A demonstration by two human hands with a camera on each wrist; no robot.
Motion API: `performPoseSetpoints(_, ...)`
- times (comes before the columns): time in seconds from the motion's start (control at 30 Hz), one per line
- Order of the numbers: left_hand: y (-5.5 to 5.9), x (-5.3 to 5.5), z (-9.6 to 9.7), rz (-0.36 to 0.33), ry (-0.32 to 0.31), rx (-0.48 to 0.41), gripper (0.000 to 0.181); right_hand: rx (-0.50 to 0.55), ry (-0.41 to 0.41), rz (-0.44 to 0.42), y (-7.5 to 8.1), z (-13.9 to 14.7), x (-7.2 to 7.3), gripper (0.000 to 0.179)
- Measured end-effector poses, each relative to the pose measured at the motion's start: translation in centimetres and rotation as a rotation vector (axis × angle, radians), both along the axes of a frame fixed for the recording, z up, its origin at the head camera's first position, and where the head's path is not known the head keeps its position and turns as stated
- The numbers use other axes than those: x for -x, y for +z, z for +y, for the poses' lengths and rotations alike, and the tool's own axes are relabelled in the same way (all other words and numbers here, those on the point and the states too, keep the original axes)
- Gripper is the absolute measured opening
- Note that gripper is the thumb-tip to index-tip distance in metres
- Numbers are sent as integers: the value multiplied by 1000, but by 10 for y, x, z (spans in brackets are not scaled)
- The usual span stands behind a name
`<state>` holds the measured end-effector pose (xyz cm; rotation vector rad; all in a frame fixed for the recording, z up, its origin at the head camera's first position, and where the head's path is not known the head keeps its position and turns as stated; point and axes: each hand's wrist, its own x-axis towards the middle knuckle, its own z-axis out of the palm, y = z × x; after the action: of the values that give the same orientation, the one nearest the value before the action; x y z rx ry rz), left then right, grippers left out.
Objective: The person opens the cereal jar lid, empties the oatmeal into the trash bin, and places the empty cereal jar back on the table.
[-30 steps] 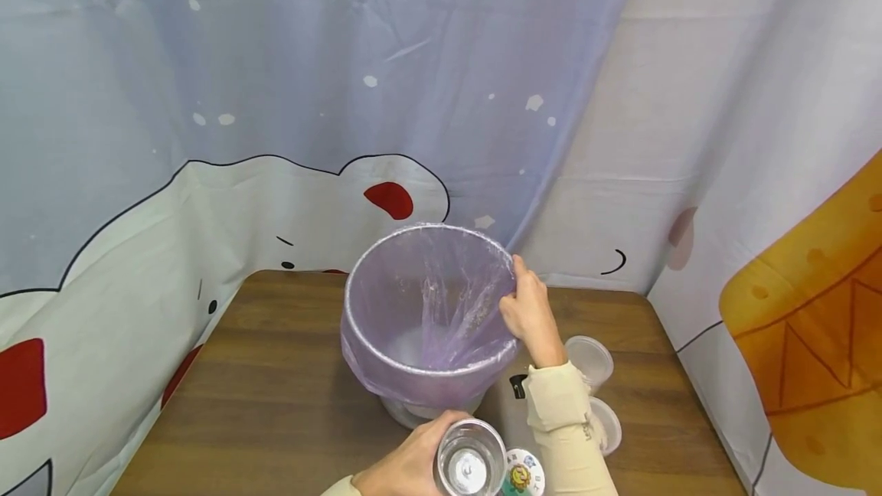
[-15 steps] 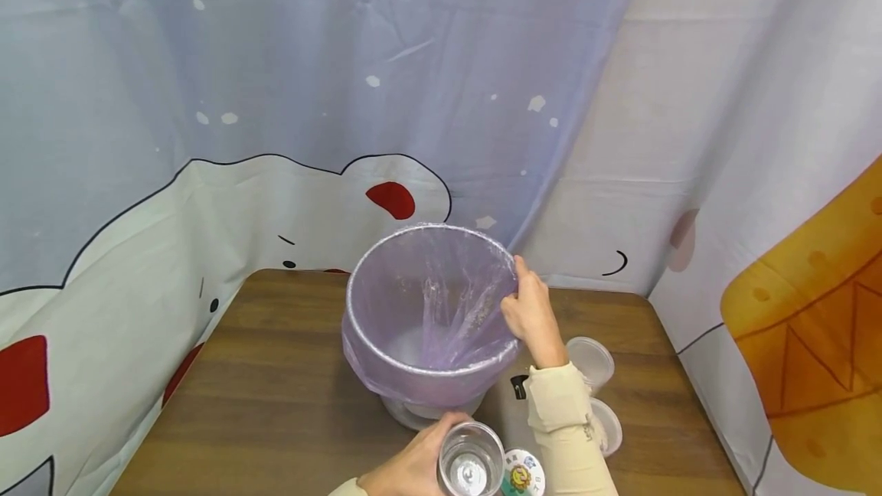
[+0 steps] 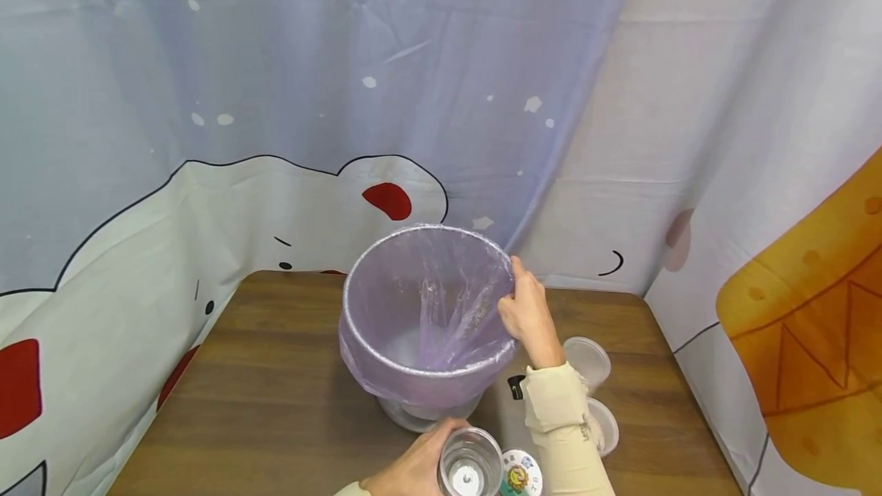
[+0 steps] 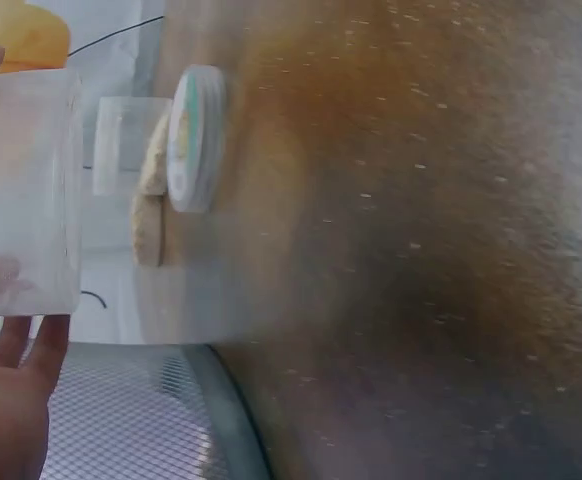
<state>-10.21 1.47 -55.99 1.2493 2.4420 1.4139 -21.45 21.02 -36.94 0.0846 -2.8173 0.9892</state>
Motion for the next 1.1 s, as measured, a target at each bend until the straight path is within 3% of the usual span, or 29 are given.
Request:
performPoseSetpoints(0.1,-6,2,0,82,7,-5,89,3,3,3,1,-1,0,74)
performPoseSetpoints(0.17,-9,3,0,90,5,-13,88,6,5,2,1,-1,0,74)
performPoseSetpoints(0.47,-26,2,1,-104,-40,-54,85,17,4,-15,2,-2,0,75)
performPoseSetpoints(0.6,-34,2,1,-140,-40,-58,86,13,2,-6,2,-2,0,75)
performPoseSetpoints(0.73,-42,3,2,-90,-23,-33,85,9,-1,-5,2,-2,-1,75)
performPoseSetpoints(0.97,-60,6,3,71,5,-23,81,15,-2,-4,2,-1,-1,74)
performPoseSetpoints(1.1,-67,7,3,101,10,-37,80,17,2,3,2,-1,-1,74)
